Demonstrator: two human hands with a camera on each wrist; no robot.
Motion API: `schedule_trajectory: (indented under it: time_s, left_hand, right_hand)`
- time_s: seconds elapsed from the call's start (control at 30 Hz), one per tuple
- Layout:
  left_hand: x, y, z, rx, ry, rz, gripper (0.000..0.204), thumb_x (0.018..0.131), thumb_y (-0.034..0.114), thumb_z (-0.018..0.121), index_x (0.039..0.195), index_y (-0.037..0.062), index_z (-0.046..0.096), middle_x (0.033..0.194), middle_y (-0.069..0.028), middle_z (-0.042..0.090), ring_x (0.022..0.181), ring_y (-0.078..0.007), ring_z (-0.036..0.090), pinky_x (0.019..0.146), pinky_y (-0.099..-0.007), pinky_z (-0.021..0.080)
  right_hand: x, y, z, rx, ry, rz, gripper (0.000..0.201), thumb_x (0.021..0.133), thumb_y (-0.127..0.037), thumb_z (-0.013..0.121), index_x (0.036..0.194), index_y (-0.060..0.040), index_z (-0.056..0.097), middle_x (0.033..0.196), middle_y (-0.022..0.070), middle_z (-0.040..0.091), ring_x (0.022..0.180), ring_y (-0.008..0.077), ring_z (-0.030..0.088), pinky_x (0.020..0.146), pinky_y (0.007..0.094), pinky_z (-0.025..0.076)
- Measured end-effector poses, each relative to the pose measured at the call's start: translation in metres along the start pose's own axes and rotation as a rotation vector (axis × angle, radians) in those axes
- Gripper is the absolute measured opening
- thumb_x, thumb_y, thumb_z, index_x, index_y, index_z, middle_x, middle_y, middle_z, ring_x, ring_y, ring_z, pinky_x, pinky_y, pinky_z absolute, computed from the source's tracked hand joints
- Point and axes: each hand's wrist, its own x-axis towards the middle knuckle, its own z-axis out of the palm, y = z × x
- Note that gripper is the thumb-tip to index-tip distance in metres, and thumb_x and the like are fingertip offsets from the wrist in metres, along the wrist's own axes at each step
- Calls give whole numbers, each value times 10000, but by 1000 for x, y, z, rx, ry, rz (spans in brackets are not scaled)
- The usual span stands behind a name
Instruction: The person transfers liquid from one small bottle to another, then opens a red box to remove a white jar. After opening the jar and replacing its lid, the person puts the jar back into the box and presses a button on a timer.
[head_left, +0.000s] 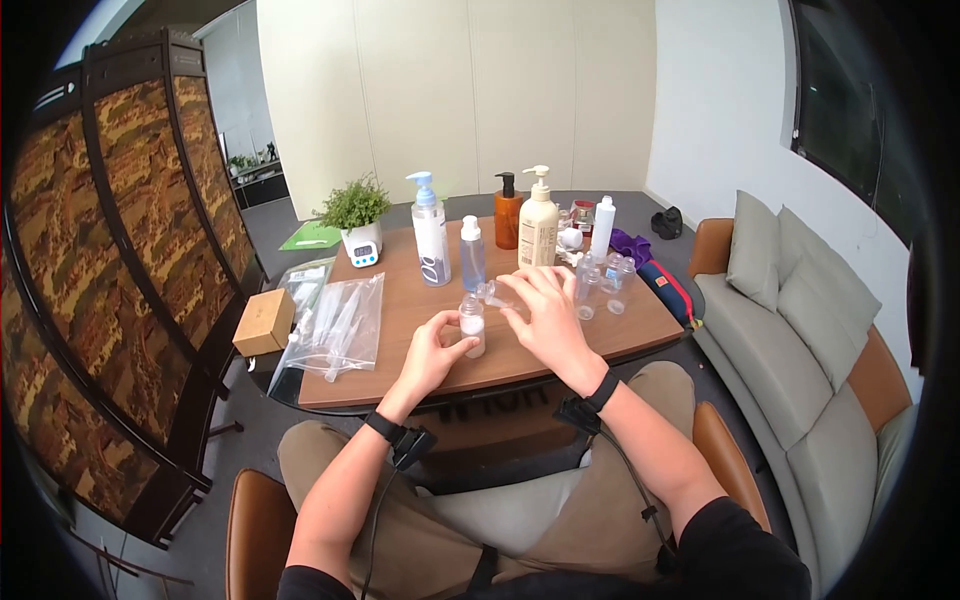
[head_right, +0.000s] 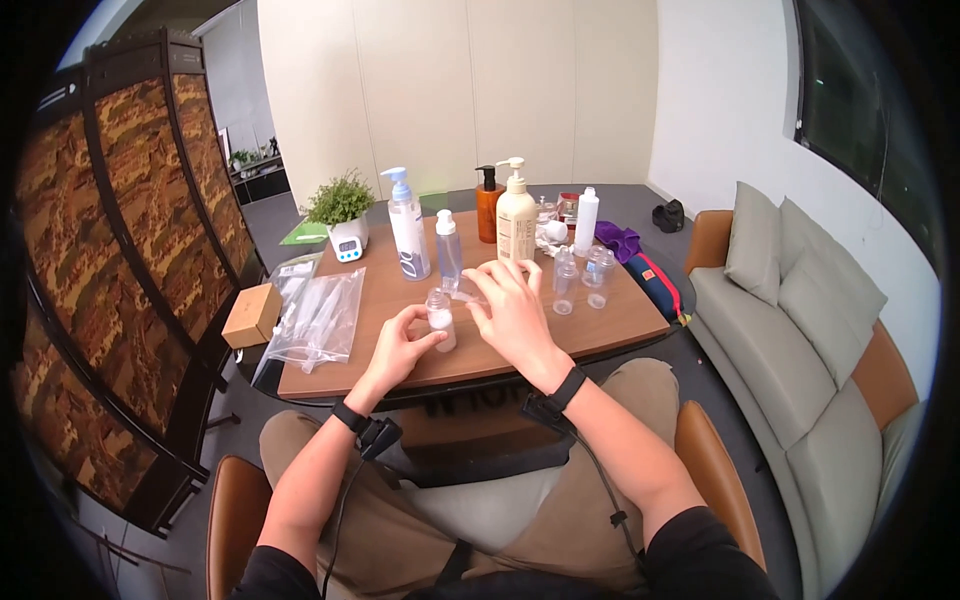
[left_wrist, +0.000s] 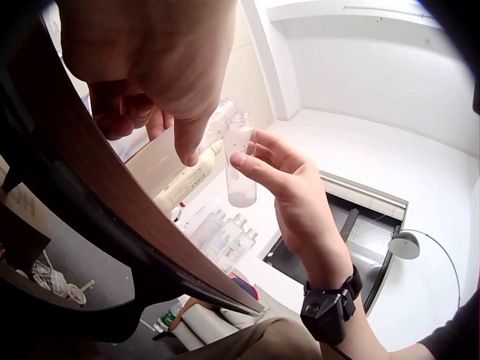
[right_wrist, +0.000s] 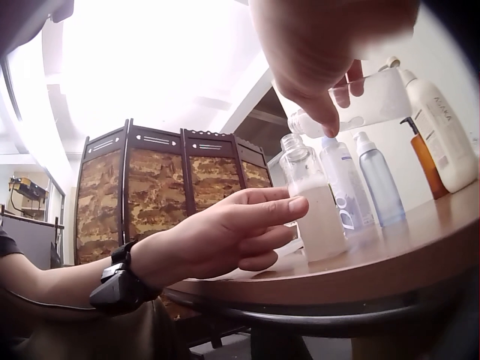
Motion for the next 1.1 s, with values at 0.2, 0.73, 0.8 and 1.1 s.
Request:
schedule_trajectory:
  time_s: [0.2, 0.73, 0.8, 1.1]
  left_hand:
    - [-1, 3, 0, -42, 1, -34, 418, 924, 196, 916, 1227, -16, 723, 958, 6, 733, 590, -19, 396, 539, -278, 369]
    - [4, -16, -5, 123, 109, 89, 389, 929, 182, 920, 1220, -8, 746, 611, 56, 502, 556, -28, 426, 505, -292, 308]
    - [4, -15, -7, 167, 166, 52, 395, 932, 184, 911, 1223, -26, 745, 609, 56, 499, 552, -32, 426, 503, -285, 306]
    - [0, -25, -12, 191, 245, 27, 496, 903, 218, 919, 1304, -7, 733, 827, -55, 716, 588, -93, 492, 558, -337, 404]
  right_hand:
    - [-10, 11, 19, 192, -79, 203, 407, 907, -134, 843, 1270, -23, 695, 1206, 109, 730, 1253, 292, 649, 1144, 441, 415]
    - [-28, 33, 55, 599, -23, 433, 450, 951, -179, 839, 1273, 3, 583, 1147, 208, 751, 1096, 348, 743, 962, 471, 594]
    - [-29, 33, 53, 588, -20, 427, 449, 960, -182, 831, 1283, 3, 580, 1161, 214, 747, 1109, 353, 740, 966, 473, 591]
    - [-38, 37, 48, 456, -15, 364, 602, 990, -221, 802, 1477, 34, 554, 1282, 242, 727, 1223, 396, 716, 1030, 489, 581]
